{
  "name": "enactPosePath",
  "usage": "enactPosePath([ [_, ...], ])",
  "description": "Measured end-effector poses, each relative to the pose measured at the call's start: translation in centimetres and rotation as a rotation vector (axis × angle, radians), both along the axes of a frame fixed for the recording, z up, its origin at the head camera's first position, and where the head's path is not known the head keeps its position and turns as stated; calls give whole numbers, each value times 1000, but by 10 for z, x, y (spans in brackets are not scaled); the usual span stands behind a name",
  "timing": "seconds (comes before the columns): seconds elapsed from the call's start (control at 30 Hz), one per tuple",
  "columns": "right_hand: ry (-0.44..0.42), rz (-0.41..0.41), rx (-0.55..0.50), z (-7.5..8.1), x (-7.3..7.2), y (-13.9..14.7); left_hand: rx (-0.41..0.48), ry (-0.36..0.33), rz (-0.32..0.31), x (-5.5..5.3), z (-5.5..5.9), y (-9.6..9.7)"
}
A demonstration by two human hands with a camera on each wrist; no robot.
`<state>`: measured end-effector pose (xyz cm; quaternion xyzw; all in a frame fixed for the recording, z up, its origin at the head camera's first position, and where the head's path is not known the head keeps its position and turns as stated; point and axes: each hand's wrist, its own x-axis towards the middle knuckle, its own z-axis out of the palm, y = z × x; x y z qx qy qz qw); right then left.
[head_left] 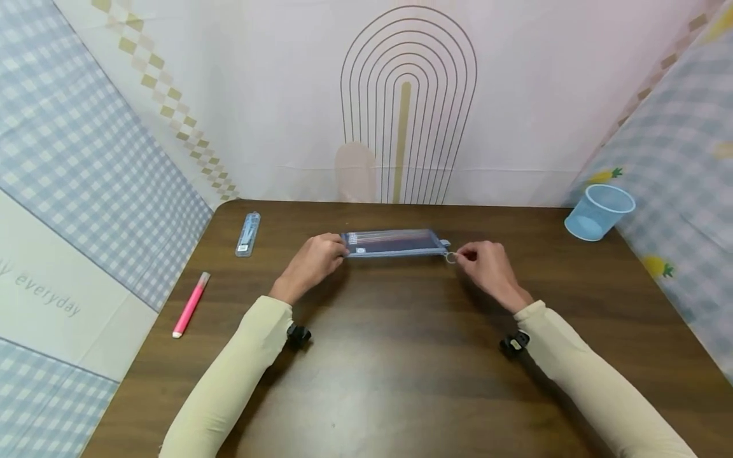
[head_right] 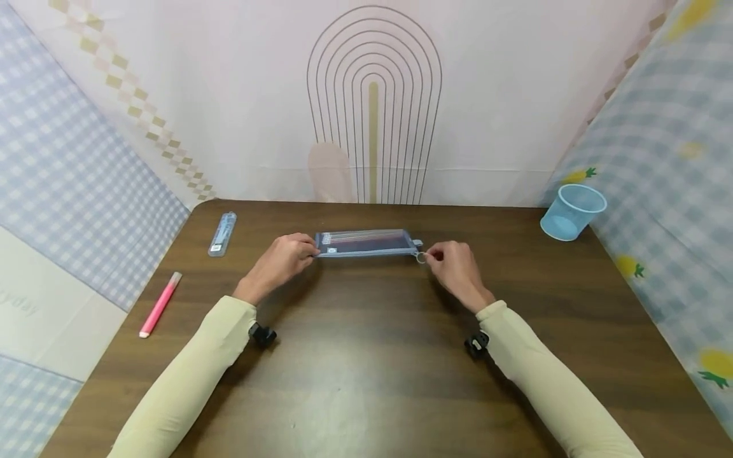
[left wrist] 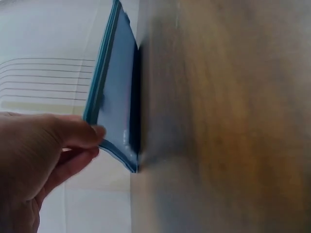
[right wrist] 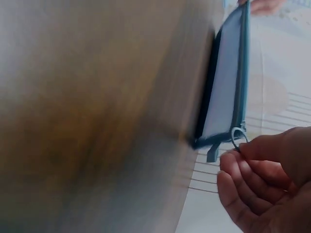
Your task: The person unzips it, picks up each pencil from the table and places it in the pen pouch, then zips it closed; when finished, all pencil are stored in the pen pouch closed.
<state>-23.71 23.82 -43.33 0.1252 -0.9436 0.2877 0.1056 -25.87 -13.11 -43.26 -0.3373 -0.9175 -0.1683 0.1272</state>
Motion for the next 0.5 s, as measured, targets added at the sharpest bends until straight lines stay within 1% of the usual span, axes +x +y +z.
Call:
enactPosePath([
  [0.07, -42, 15, -2, 0, 7, -2, -47, -17, 9, -4, 1, 1],
  [0.13, -91, 29, -5, 0, 12, -3, -104, -49, 4, -8, 1, 3],
  [0.27, -199, 67, -10, -1, 19, -4, -195, -120, -46, -13, 0, 3],
  [0.37, -257, 86, -16, -3, 20, -4, -223, -152, -77, -12, -2, 2],
  [0.5, -285, 96, -5, -11, 20, -4, -259, -153, -107, -6, -7, 0],
])
